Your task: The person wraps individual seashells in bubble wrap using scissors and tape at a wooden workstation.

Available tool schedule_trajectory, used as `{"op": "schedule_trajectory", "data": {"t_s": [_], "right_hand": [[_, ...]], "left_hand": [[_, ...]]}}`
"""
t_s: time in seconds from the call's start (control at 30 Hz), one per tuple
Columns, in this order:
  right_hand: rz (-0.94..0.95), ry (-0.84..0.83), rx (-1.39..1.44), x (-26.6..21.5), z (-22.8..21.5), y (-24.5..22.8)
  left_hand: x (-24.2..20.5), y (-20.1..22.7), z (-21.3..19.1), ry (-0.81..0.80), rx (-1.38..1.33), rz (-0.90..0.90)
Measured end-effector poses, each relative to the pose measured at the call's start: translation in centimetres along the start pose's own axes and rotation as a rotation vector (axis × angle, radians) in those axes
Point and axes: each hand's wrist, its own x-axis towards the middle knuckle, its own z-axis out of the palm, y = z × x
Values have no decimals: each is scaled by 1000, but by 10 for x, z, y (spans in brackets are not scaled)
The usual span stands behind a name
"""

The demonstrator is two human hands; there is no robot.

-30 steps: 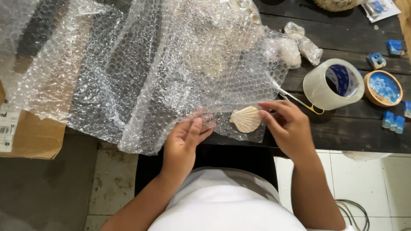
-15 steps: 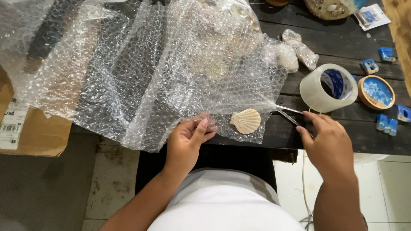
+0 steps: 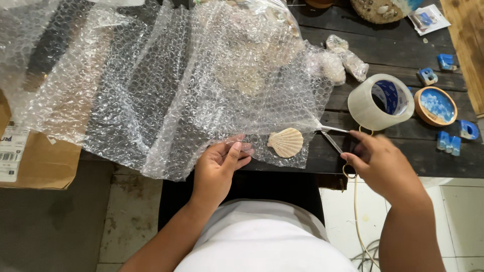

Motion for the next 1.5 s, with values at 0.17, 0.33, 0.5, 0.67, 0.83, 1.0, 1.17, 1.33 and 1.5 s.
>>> {"op": "schedule_trajectory", "data": {"t_s": [0.17, 0.33, 0.5, 0.67, 0.83, 1.0, 1.17, 1.33, 1.5], "right_hand": [[-158, 42, -143, 13, -10, 8], [-264, 119, -226, 38, -4, 18], [-315, 116, -439, 48, -7, 10], [-323, 33, -577, 45, -24, -6], [-114, -22, -472, 18, -36, 1], [49, -204, -294, -6, -23, 34], [-96, -353, 561, -16, 20, 115], [-561, -609, 1019, -52, 57, 95], [-781, -607, 1262, -66, 106, 57]], "left_hand": [[-1, 2, 1, 4, 4, 19], [-3, 4, 2, 10, 20, 23], [-1, -1, 1, 16, -23, 29], [-1, 2, 1, 26, -6, 4], [-2, 5, 1, 20, 3, -15], [-1, 5, 1, 7, -11, -40], [-1, 7, 3, 21, 20, -42], [-1, 10, 7, 35, 52, -30], [6, 5, 17, -8, 188, -69]]}}
